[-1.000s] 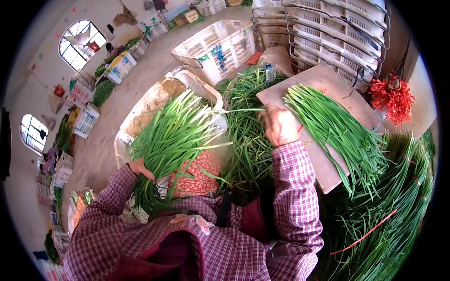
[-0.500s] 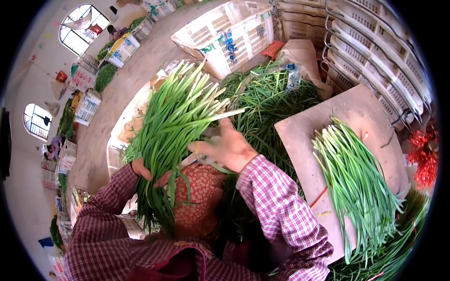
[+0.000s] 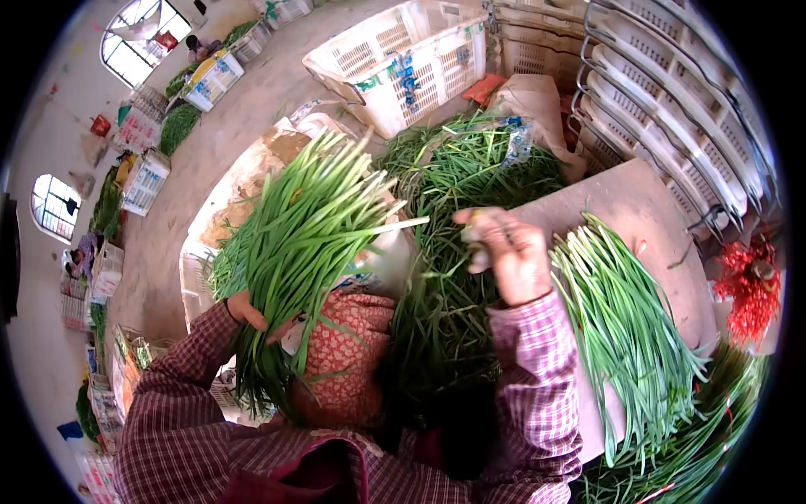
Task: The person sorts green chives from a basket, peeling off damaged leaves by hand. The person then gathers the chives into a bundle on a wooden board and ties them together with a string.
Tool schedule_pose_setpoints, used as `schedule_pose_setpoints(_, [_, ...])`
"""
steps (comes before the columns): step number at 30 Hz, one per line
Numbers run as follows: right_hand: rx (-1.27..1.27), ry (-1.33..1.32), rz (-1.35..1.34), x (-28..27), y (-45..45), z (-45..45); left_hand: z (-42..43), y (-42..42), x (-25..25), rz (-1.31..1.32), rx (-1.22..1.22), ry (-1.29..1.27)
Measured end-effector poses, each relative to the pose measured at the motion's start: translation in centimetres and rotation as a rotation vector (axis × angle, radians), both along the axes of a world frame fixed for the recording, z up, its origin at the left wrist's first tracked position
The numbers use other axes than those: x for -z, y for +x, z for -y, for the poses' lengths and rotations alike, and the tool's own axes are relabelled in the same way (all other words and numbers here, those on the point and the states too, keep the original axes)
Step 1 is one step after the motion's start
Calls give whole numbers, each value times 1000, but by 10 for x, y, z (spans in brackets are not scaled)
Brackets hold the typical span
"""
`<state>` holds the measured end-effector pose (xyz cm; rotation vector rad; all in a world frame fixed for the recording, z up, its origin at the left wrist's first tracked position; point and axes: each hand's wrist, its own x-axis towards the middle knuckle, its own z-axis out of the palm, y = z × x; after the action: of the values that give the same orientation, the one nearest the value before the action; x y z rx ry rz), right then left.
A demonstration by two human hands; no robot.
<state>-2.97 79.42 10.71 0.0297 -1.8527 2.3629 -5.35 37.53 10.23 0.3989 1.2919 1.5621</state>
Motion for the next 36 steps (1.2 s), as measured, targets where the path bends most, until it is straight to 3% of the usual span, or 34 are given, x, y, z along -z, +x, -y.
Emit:
schedule_pose_setpoints(3, [109, 621, 8, -9, 44, -27, 15, 31, -22, -95, -78, -146])
schedule_pose_setpoints(4, [243, 867, -452, -14, 49, -16, 27, 35, -23, -2, -85, -181])
schedule_pose_setpoints(5, [250, 991, -322, -22, 71, -7, 32, 46, -26, -15, -86, -180])
schedule_pose_setpoints(7, [344, 1044, -442, -54, 96, 24, 29, 60, -36, -136, -142, -306])
schedule_pose_setpoints(13, [405, 964, -427, -73, 125, 89, 20, 100, -67, -175, -149, -411])
schedule_pose_setpoints(15, [396, 899, -359, -63, 130, 100, 14, 110, -76, -379, -98, -372])
schedule_pose_setpoints(19, [370, 811, -326, -54, 143, 112, 0, 139, -105, -476, -140, -446])
schedule_pose_setpoints(20, [481, 808, -401, -43, 141, 118, 0, 142, -106, -591, -150, -447])
schedule_pose_setpoints(21, [400, 831, -389, -47, 148, 116, 0, 145, -108, -603, -156, -447])
schedule_pose_setpoints(23, [598, 798, -484, -36, 145, 119, 0, 150, -116, -733, -61, -507])
schedule_pose_setpoints(27, [742, 801, -290, -28, 141, 70, 7, 159, -122, -892, -74, -567])
schedule_pose_setpoints(29, [856, 798, -107, -13, 139, 27, 7, 162, -124, -768, -69, -597])
schedule_pose_setpoints(31, [928, 1024, -170, -14, 154, 1, 9, 162, -121, -973, -44, -652])
schedule_pose_setpoints(33, [676, 1089, -220, -21, 173, 4, 13, 156, -108, -1006, -52, -648])
schedule_pose_setpoints(36, [622, 903, -432, -53, 177, 59, 10, 148, -88, -1034, -153, -666])
